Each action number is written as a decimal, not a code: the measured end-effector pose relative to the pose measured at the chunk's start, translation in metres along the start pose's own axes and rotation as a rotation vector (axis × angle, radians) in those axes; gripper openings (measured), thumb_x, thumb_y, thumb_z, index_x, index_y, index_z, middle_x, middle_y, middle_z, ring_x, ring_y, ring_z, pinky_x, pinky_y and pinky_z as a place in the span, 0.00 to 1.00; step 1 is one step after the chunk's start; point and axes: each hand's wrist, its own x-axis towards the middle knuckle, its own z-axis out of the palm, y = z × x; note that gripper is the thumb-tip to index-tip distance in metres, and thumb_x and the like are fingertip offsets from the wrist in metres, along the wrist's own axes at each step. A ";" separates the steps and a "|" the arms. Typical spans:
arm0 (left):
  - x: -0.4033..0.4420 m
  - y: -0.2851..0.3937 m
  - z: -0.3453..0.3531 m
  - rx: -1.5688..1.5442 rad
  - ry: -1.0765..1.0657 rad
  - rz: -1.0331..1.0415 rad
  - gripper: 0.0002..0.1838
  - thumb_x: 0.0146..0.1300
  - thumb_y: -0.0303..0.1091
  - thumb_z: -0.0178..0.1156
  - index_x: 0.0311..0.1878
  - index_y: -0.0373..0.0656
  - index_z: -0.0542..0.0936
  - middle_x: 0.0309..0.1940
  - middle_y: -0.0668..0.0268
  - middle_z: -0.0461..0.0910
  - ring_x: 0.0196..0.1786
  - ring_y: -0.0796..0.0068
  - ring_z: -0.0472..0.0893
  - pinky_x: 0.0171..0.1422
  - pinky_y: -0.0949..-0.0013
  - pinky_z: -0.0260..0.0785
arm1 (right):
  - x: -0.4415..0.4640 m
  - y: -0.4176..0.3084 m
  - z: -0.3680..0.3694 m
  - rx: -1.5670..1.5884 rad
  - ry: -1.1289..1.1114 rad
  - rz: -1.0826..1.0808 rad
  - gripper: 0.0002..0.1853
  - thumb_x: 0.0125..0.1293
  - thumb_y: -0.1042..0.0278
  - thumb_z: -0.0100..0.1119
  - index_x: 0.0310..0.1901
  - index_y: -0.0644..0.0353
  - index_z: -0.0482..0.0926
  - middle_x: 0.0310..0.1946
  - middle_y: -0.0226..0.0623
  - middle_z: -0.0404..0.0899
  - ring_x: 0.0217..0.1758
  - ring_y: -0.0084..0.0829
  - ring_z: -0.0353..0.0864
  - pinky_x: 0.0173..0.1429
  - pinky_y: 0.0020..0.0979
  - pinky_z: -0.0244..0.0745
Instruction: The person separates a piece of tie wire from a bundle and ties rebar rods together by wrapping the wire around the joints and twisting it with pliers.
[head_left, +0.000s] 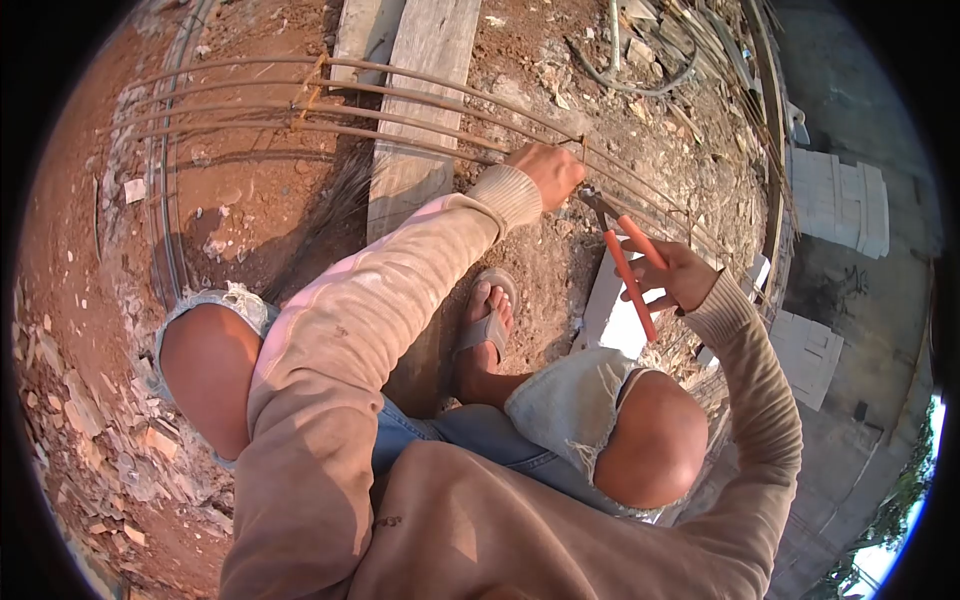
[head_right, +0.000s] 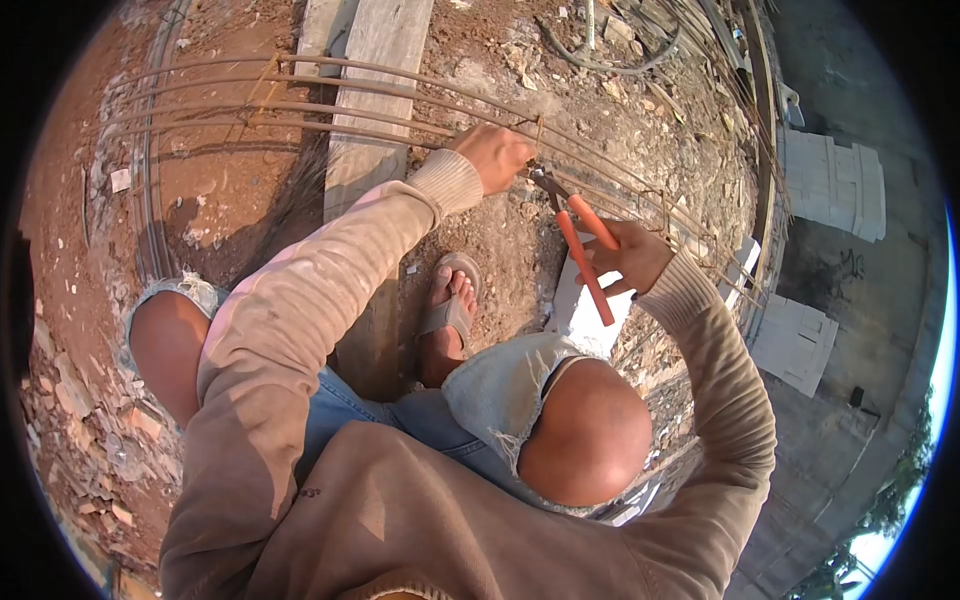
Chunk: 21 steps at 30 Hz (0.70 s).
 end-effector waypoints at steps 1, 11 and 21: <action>0.000 0.000 0.000 0.000 0.000 0.002 0.10 0.67 0.24 0.53 0.33 0.40 0.84 0.29 0.54 0.84 0.37 0.59 0.87 0.44 0.60 0.85 | 0.002 0.001 0.000 -0.001 -0.004 -0.004 0.33 0.67 0.72 0.57 0.72 0.62 0.60 0.54 0.44 0.79 0.46 0.36 0.86 0.47 0.39 0.88; -0.001 0.000 0.000 -0.003 -0.032 -0.022 0.08 0.62 0.21 0.57 0.40 0.41 0.85 0.33 0.53 0.85 0.39 0.59 0.87 0.46 0.58 0.84 | 0.008 0.005 0.003 0.000 0.028 -0.050 0.30 0.70 0.68 0.56 0.71 0.64 0.61 0.43 0.42 0.80 0.38 0.32 0.84 0.34 0.38 0.89; 0.000 0.003 -0.016 -0.047 -0.143 -0.051 0.07 0.60 0.24 0.62 0.42 0.39 0.83 0.41 0.53 0.85 0.46 0.57 0.86 0.56 0.58 0.81 | 0.019 0.024 0.060 0.197 0.263 0.000 0.17 0.75 0.57 0.55 0.37 0.65 0.70 0.20 0.32 0.70 0.15 0.25 0.72 0.16 0.32 0.73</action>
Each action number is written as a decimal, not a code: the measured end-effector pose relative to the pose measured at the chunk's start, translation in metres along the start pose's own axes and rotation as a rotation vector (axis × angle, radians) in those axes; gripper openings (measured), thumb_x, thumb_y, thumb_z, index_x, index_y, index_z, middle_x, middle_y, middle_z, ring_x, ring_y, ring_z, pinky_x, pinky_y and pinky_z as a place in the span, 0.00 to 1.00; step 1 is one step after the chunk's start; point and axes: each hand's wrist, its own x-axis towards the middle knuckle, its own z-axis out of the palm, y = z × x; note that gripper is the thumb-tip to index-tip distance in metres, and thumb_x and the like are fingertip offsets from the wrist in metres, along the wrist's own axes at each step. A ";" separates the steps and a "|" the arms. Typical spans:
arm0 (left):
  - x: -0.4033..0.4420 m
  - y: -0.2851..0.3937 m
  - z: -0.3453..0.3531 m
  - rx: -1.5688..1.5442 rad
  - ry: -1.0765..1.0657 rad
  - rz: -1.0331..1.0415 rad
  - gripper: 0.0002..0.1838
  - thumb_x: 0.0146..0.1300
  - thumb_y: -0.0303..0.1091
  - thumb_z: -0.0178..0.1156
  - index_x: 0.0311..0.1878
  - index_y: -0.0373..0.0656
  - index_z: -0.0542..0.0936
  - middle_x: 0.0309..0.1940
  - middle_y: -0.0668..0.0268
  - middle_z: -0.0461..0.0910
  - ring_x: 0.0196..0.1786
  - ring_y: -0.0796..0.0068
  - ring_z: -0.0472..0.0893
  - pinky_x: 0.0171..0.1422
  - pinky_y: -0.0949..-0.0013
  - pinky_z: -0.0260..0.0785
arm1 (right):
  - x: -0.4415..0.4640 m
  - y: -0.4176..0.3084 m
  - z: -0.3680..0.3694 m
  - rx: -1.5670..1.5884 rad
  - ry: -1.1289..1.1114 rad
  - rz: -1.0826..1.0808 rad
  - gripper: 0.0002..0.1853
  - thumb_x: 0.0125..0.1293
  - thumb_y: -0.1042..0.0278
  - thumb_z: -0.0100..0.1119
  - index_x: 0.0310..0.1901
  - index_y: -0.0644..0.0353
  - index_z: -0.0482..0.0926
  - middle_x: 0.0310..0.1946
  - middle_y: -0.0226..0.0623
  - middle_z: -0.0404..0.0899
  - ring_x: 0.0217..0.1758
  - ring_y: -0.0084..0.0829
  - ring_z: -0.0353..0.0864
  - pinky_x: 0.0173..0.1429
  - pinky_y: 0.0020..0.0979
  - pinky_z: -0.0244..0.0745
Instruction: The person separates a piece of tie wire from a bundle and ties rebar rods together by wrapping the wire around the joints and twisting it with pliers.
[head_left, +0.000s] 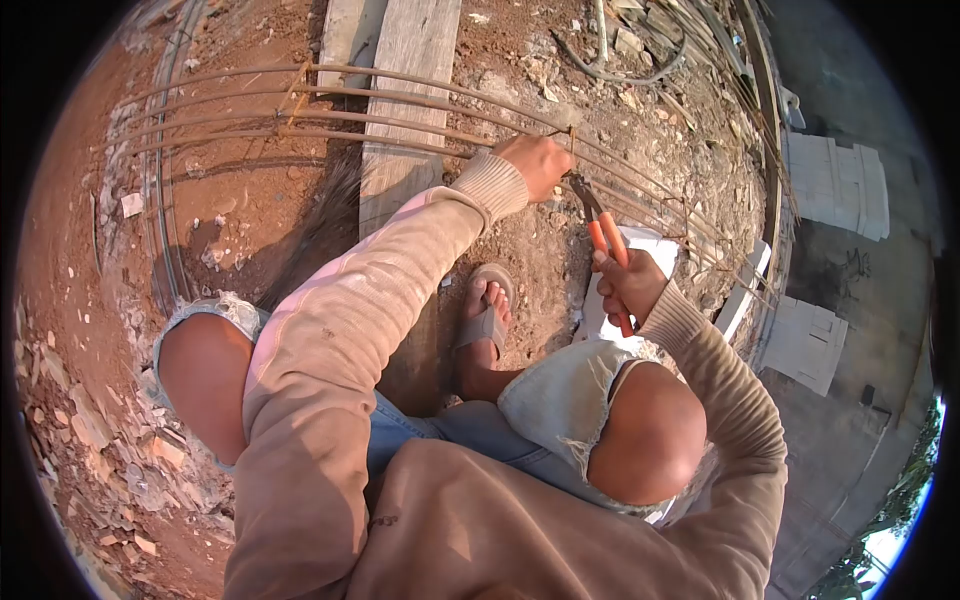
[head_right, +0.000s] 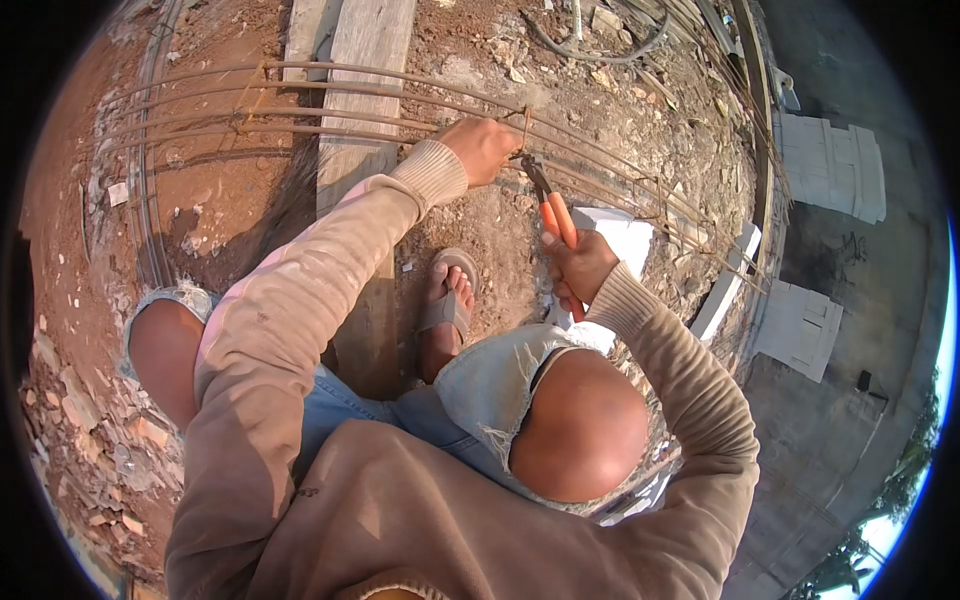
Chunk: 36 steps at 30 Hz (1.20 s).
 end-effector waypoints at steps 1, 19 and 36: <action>0.002 -0.001 0.000 0.000 -0.001 0.011 0.07 0.60 0.24 0.62 0.42 0.39 0.83 0.41 0.53 0.85 0.46 0.57 0.86 0.56 0.58 0.81 | -0.001 0.006 0.001 0.022 -0.028 0.057 0.17 0.75 0.55 0.55 0.43 0.64 0.70 0.22 0.31 0.67 0.15 0.24 0.67 0.20 0.33 0.73; -0.125 -0.048 -0.202 0.167 -1.004 -0.359 0.19 0.60 0.52 0.67 0.38 0.44 0.87 0.29 0.54 0.83 0.38 0.55 0.84 0.45 0.56 0.75 | 0.037 0.202 0.118 0.143 0.186 -0.179 0.26 0.74 0.70 0.56 0.72 0.59 0.65 0.47 0.42 0.82 0.47 0.36 0.84 0.53 0.33 0.78; -0.403 -0.181 0.021 0.323 -0.020 -0.892 0.23 0.60 0.40 0.67 0.56 0.39 0.78 0.52 0.42 0.77 0.57 0.44 0.77 0.60 0.49 0.70 | 0.032 0.010 0.021 1.064 -0.249 -0.216 0.12 0.75 0.68 0.50 0.53 0.66 0.69 0.36 0.43 0.79 0.30 0.35 0.82 0.28 0.37 0.81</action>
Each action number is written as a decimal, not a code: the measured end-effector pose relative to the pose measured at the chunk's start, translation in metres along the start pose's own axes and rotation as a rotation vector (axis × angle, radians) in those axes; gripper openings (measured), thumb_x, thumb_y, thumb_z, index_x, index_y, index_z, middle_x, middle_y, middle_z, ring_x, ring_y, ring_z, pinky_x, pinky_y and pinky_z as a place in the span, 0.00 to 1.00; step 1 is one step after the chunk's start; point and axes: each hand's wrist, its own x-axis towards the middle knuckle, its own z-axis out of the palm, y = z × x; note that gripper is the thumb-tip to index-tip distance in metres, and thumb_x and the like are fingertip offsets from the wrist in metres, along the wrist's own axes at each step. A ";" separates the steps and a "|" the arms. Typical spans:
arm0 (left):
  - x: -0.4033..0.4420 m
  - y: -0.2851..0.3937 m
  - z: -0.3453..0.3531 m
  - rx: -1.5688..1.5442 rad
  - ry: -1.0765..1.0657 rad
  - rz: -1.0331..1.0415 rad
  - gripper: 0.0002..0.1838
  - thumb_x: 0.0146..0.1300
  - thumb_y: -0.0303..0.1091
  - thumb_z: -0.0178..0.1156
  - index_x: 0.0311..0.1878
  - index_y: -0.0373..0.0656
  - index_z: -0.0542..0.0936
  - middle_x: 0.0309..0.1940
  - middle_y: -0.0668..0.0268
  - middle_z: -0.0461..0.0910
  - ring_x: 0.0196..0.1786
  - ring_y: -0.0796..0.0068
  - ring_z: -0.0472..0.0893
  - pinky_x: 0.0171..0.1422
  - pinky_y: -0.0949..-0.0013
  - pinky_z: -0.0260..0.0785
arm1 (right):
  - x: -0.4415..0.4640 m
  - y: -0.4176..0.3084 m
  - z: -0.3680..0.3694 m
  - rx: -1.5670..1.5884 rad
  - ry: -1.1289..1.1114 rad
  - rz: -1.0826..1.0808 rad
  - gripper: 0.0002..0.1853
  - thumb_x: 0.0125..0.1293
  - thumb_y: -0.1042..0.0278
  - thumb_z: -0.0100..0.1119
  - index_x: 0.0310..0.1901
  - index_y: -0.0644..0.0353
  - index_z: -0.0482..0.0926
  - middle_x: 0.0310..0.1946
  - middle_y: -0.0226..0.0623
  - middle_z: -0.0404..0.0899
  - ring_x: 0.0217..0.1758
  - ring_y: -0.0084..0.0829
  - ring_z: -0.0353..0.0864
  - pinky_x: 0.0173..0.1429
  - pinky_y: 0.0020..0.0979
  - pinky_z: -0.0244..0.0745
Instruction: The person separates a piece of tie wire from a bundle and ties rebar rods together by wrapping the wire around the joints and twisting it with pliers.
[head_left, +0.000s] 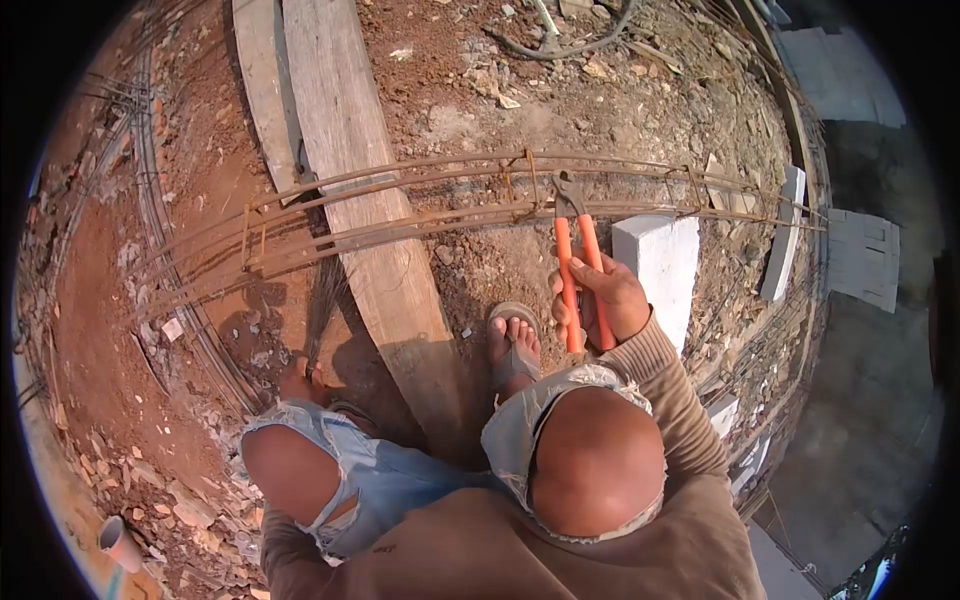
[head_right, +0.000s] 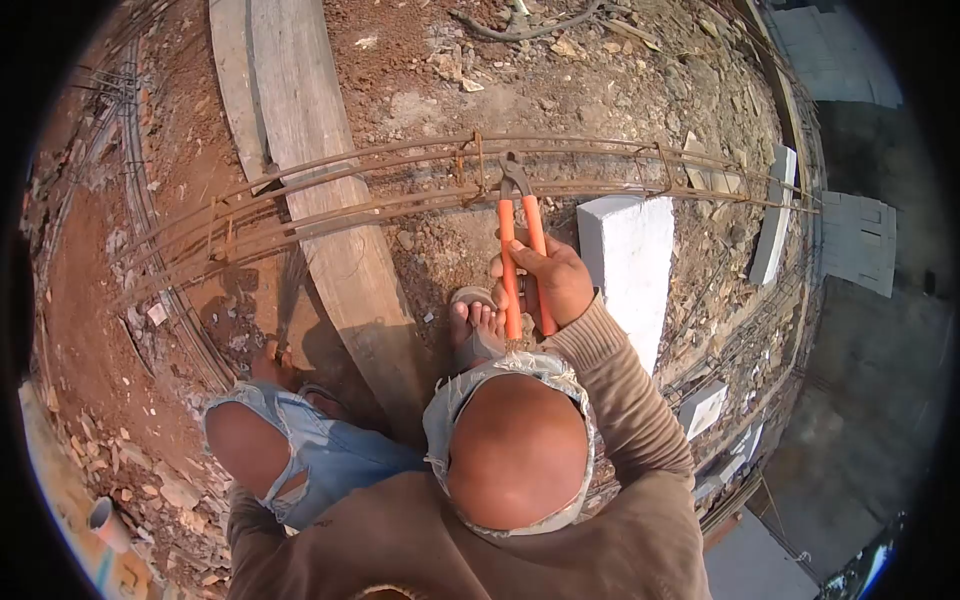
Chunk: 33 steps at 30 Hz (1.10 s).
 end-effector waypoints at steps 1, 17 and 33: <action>-0.004 -0.003 -0.009 0.016 -0.016 -0.007 0.23 0.60 0.40 0.67 0.55 0.38 0.78 0.52 0.42 0.77 0.57 0.44 0.77 0.61 0.49 0.70 | -0.001 -0.002 0.004 -0.001 0.005 0.017 0.12 0.75 0.68 0.50 0.53 0.66 0.69 0.36 0.43 0.79 0.30 0.35 0.82 0.28 0.37 0.81; -0.151 0.042 -0.295 0.070 -0.172 -0.375 0.14 0.71 0.42 0.55 0.42 0.39 0.80 0.29 0.51 0.84 0.36 0.46 0.84 0.42 0.49 0.74 | 0.019 -0.041 0.031 0.200 0.062 0.369 0.11 0.75 0.65 0.51 0.47 0.67 0.71 0.27 0.42 0.78 0.22 0.40 0.78 0.23 0.42 0.77; -0.106 0.425 -0.497 -0.287 -0.242 -0.020 0.19 0.74 0.46 0.54 0.46 0.36 0.80 0.28 0.56 0.79 0.31 0.62 0.78 0.37 0.59 0.70 | -0.197 -0.109 -0.075 0.094 0.513 0.242 0.07 0.72 0.71 0.49 0.48 0.62 0.69 0.21 0.40 0.74 0.15 0.36 0.76 0.16 0.39 0.76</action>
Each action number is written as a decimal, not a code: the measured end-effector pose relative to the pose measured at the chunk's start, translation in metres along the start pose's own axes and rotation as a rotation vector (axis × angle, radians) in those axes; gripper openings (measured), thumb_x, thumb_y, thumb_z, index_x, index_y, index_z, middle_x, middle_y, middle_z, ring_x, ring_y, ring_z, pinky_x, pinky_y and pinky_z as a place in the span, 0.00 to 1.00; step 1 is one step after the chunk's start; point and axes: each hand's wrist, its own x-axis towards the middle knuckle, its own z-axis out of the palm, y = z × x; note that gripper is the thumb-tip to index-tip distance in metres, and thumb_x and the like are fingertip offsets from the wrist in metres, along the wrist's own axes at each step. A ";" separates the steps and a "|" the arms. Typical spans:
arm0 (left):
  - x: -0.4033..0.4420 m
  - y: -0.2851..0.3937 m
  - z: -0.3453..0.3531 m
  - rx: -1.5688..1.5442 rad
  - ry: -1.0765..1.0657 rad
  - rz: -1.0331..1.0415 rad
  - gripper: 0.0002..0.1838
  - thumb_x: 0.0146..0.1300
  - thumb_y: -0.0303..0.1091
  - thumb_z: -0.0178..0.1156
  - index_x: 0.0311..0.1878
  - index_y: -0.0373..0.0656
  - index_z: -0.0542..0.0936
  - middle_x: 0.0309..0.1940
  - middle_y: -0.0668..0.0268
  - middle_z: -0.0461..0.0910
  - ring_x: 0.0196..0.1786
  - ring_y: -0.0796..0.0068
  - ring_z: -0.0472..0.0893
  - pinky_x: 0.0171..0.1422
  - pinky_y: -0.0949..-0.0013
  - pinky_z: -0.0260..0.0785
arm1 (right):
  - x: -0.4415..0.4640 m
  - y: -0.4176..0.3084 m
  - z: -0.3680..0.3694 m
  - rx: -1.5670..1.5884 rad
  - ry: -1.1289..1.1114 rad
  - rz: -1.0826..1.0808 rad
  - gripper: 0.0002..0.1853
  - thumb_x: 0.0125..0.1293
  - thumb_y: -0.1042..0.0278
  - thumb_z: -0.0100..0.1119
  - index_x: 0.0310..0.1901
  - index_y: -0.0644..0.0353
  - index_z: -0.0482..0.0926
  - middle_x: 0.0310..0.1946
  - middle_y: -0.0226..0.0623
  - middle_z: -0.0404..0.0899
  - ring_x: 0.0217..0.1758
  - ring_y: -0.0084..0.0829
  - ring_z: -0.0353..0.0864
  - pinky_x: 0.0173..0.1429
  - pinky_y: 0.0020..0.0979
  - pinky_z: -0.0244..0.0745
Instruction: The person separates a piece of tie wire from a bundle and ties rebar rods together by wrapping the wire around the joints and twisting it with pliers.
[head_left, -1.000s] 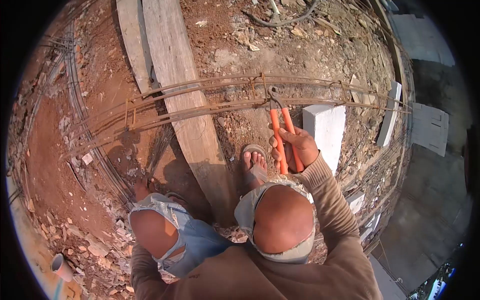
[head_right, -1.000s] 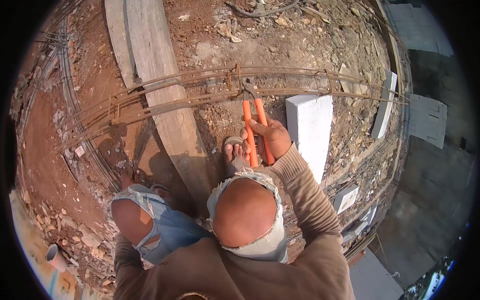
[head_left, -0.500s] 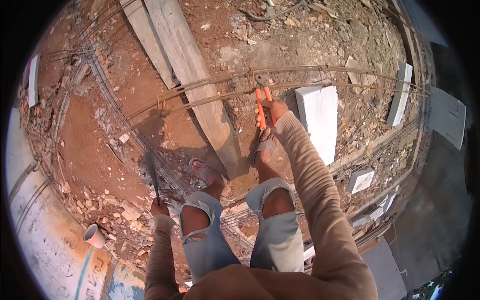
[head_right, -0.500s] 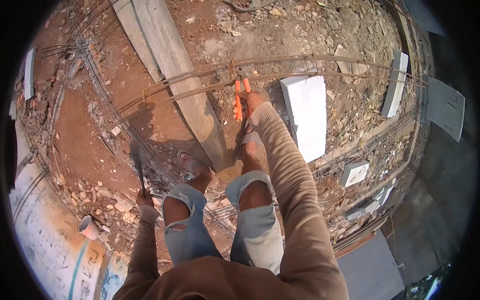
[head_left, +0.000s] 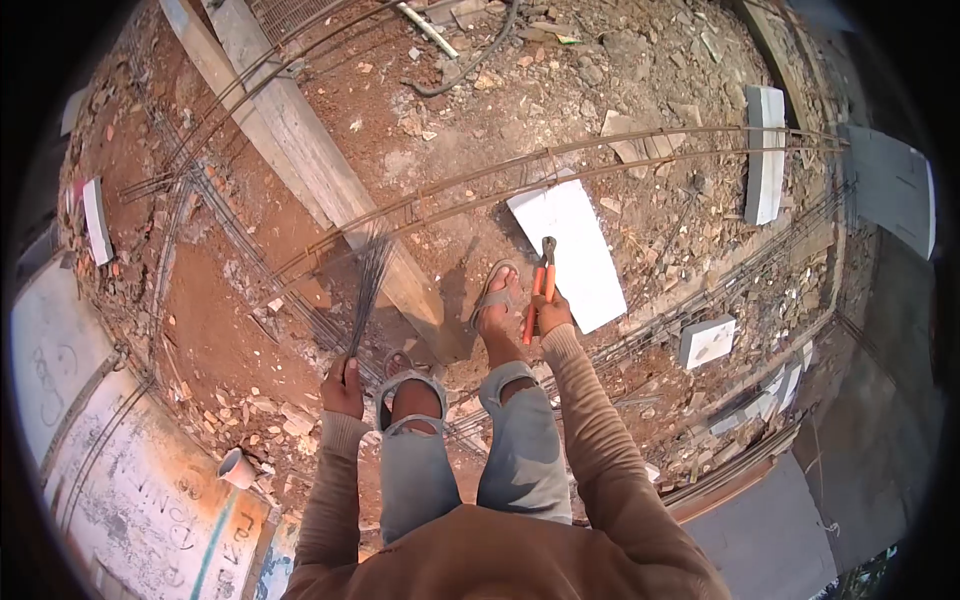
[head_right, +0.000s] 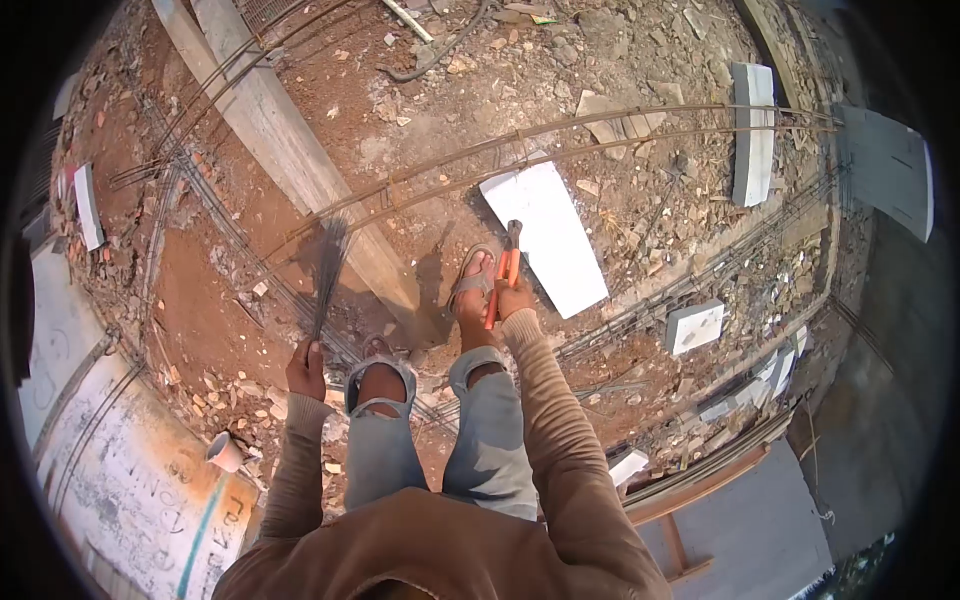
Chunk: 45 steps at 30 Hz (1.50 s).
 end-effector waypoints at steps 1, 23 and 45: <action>0.011 0.034 0.006 -0.025 -0.127 0.044 0.19 0.75 0.45 0.53 0.47 0.35 0.79 0.27 0.60 0.79 0.30 0.67 0.77 0.36 0.61 0.69 | 0.003 0.009 -0.021 -0.067 0.046 0.016 0.08 0.72 0.71 0.49 0.49 0.62 0.68 0.21 0.39 0.74 0.15 0.36 0.76 0.16 0.39 0.76; 0.203 0.462 0.267 -0.668 -0.345 0.061 0.14 0.70 0.37 0.63 0.50 0.36 0.79 0.30 0.67 0.81 0.29 0.80 0.79 0.34 0.75 0.72 | 0.092 -0.236 -0.233 -0.628 0.359 -0.394 0.17 0.58 0.65 0.63 0.45 0.66 0.76 0.34 0.54 0.82 0.39 0.50 0.83 0.46 0.42 0.76; 0.288 0.539 0.593 0.487 -0.574 -0.165 0.49 0.61 0.80 0.40 0.49 0.37 0.84 0.45 0.38 0.82 0.53 0.39 0.80 0.59 0.50 0.69 | 0.314 -0.314 -0.456 -0.534 0.330 -0.413 0.20 0.59 0.70 0.59 0.52 0.65 0.69 0.33 0.51 0.78 0.35 0.51 0.80 0.46 0.44 0.74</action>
